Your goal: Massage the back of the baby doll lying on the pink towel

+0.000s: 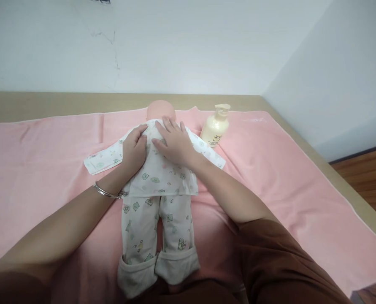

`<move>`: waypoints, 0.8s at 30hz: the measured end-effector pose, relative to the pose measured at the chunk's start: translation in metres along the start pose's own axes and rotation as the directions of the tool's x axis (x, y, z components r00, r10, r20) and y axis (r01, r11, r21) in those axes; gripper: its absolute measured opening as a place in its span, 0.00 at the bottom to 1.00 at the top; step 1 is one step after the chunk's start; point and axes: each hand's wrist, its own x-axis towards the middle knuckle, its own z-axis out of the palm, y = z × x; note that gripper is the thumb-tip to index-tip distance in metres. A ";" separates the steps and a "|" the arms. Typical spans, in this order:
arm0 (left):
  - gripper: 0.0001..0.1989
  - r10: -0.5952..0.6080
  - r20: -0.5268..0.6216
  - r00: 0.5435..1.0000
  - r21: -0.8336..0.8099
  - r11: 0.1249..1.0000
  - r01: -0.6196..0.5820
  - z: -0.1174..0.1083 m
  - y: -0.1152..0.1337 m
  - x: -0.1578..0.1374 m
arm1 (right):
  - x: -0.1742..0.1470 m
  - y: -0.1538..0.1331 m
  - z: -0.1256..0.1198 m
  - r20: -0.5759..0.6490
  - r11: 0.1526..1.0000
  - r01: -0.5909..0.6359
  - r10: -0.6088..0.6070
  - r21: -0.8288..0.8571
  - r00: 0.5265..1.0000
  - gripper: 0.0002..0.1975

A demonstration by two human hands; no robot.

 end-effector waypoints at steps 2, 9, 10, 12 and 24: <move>0.21 -0.001 0.001 1.000 0.003 1.000 0.001 0.000 0.000 0.000 | -0.003 -0.006 0.001 -0.005 0.999 -0.042 0.042 -0.026 0.999 0.32; 0.21 -0.037 -0.007 0.999 -0.010 0.999 0.037 -0.001 0.003 0.000 | -0.040 -0.051 0.002 -0.001 0.985 0.056 -0.057 -0.161 0.998 0.31; 0.21 -0.046 -0.008 0.999 -0.015 0.999 0.045 -0.001 0.003 0.000 | -0.041 -0.053 0.002 0.000 0.984 0.084 -0.085 -0.158 0.996 0.31; 0.22 -0.055 -0.012 0.998 -0.024 0.998 0.055 -0.001 0.003 0.000 | -0.037 -0.049 0.001 0.012 0.983 0.124 -0.124 -0.132 0.992 0.30; 0.22 -0.012 -0.002 1.000 0.007 1.000 0.012 -0.001 0.002 0.001 | -0.003 -0.007 0.008 -0.057 0.991 0.136 -0.137 -0.020 0.989 0.27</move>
